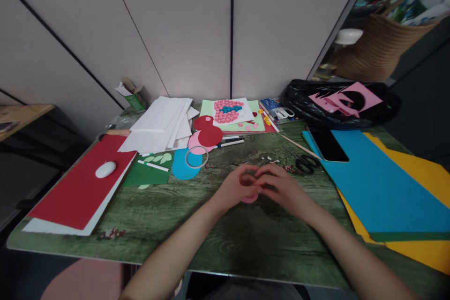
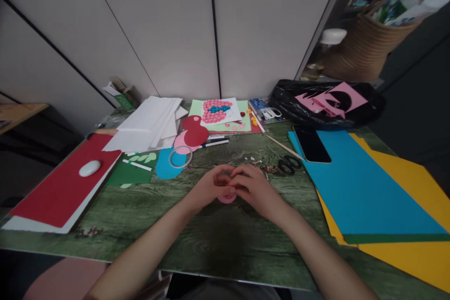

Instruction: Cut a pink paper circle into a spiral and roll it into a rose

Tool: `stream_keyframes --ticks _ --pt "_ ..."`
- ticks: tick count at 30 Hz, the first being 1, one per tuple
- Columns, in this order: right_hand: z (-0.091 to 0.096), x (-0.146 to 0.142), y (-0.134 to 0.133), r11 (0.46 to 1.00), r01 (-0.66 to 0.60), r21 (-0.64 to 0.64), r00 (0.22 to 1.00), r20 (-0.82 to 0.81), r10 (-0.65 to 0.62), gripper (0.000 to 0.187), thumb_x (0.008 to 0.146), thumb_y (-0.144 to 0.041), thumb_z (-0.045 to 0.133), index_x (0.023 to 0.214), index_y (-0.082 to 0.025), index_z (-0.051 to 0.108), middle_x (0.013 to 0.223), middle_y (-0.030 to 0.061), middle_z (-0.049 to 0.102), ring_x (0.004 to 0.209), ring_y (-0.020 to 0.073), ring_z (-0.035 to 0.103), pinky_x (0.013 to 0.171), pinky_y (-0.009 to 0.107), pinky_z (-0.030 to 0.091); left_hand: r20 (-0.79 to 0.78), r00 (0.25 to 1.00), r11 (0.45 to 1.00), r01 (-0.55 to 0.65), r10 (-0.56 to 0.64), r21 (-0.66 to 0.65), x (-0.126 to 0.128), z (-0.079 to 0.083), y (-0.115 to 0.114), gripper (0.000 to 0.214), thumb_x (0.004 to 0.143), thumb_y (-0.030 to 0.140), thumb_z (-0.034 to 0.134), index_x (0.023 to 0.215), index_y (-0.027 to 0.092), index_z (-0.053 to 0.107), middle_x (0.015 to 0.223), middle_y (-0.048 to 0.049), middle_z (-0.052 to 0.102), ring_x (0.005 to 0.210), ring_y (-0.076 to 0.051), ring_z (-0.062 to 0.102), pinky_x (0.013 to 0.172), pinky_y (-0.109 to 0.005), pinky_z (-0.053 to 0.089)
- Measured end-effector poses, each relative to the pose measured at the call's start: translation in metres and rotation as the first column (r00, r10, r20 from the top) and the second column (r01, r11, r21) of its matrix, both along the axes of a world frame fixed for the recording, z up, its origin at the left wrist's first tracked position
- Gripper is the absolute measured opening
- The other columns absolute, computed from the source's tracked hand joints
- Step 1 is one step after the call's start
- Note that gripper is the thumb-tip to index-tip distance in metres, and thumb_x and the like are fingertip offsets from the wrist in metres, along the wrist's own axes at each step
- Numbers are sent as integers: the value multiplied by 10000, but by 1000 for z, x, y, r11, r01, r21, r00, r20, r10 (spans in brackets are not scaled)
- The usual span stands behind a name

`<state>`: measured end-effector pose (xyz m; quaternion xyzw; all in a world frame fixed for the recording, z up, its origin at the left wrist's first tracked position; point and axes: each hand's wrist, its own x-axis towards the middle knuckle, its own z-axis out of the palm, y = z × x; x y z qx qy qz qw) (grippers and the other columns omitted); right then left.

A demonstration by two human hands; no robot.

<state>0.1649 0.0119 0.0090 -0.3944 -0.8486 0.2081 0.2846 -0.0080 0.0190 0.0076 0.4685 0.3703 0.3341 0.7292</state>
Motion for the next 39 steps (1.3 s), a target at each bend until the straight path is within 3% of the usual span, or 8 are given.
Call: stream_keyframes --ticks 3,8,21,27,31,39 --pt "3 -3 -2 999 41 -31 999 -26 -42 24 771 -194 601 762 -216 606 912 38 566 897 182 525 773 350 426 19 1000 999 6 -6 -33 2 0 -1 531 565 219 736 1052 165 530 739 -11 614 640 -106 555 626 -240 404" --pt "4 -8 -3 994 98 -41 993 -66 -101 121 741 -175 626 668 -191 531 821 24 563 830 175 528 740 329 420 50 998 998 -30 33 -52 6 -4 -6 499 578 212 734 1037 174 542 745 -9 603 618 -88 535 602 -225 399" --pt "-5 -11 -4 979 201 17 973 -117 -198 167 699 -137 646 651 -194 497 784 15 551 809 177 525 731 313 413 57 991 991 -116 120 -70 10 -7 -7 523 558 194 747 1034 164 535 761 -24 628 610 -93 547 598 -230 419" --pt "0 -6 -1 983 180 34 978 -118 -175 73 735 -151 615 779 -203 588 863 30 556 866 178 533 763 313 431 136 972 978 -177 192 -114 7 -4 -4 527 567 177 743 1039 146 511 773 -42 656 622 -95 571 611 -219 413" --pt "-1 0 0 988 153 31 983 -108 -149 121 771 -181 594 881 -225 619 918 33 554 904 173 532 788 310 437 138 967 973 -196 212 -126 4 -4 0 584 577 164 736 1094 144 465 786 -49 655 638 -105 583 617 -227 412" --pt "0 -2 -1 997 1 -82 1000 -30 -3 278 846 -160 475 1074 -270 591 1082 54 503 1029 171 490 885 327 430 118 983 987 -134 144 -91 3 -6 0 586 598 121 703 1128 152 453 693 13 598 613 -82 538 610 -212 384"
